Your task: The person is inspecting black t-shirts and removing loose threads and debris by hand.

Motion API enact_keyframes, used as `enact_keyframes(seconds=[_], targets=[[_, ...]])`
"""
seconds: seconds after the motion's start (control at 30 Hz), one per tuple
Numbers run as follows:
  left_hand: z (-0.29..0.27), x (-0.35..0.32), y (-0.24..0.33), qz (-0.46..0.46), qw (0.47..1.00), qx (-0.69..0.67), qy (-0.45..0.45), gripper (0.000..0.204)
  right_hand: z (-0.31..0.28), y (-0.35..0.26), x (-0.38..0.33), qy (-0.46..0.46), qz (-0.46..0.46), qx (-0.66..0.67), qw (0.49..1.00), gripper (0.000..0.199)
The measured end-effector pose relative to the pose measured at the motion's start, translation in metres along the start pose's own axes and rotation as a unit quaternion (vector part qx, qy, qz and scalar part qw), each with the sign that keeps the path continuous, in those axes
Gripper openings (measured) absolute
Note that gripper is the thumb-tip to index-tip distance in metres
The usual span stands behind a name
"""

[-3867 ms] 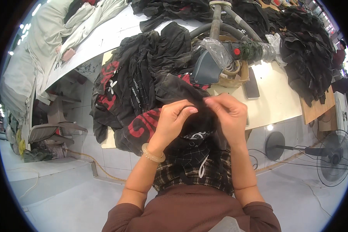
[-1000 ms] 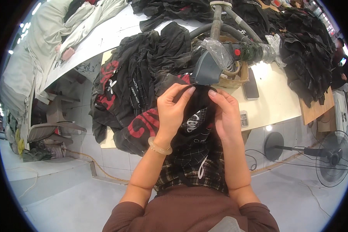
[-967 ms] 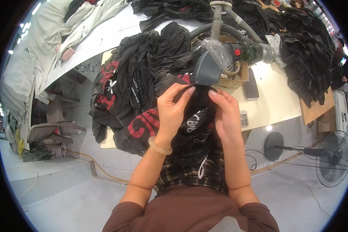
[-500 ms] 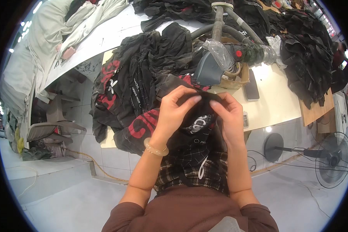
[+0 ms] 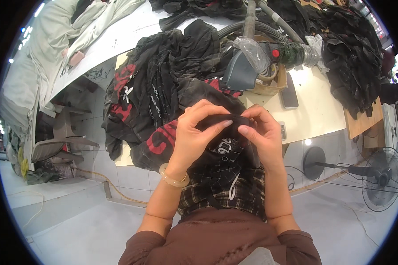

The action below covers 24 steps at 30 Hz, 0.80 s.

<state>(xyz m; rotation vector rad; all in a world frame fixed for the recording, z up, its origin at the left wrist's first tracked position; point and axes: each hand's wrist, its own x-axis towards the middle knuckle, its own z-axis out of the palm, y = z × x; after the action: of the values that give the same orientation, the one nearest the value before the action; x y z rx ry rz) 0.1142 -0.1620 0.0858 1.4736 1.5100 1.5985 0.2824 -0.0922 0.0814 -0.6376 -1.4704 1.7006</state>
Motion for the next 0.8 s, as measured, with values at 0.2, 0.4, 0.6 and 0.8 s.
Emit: enact_keyframes(seconds=[0.2, 0.4, 0.6, 0.8], targets=[[0.011, 0.009, -0.016, -0.025, 0.994, -0.014, 0.104, 0.016, 0.004, 0.014, 0.016, 0.09, 0.022, 0.014, 0.996, 0.014], [0.012, 0.02, -0.018, -0.095, 0.993, -0.019, 0.072, 0.016, 0.002, 0.01, 0.024, 0.134, 0.021, 0.028, 0.99, 0.012], [0.002, 0.013, -0.023, -0.123, 0.99, -0.063, -0.002, 0.017, -0.031, 0.015, 0.01, 0.166, 0.048, 0.027, 0.985, 0.01], [0.008, 0.014, -0.019, -0.113, 0.993, -0.023, -0.022, 0.014, -0.02, -0.007, 0.012, 0.12, -0.128, -0.285, 0.942, 0.023]])
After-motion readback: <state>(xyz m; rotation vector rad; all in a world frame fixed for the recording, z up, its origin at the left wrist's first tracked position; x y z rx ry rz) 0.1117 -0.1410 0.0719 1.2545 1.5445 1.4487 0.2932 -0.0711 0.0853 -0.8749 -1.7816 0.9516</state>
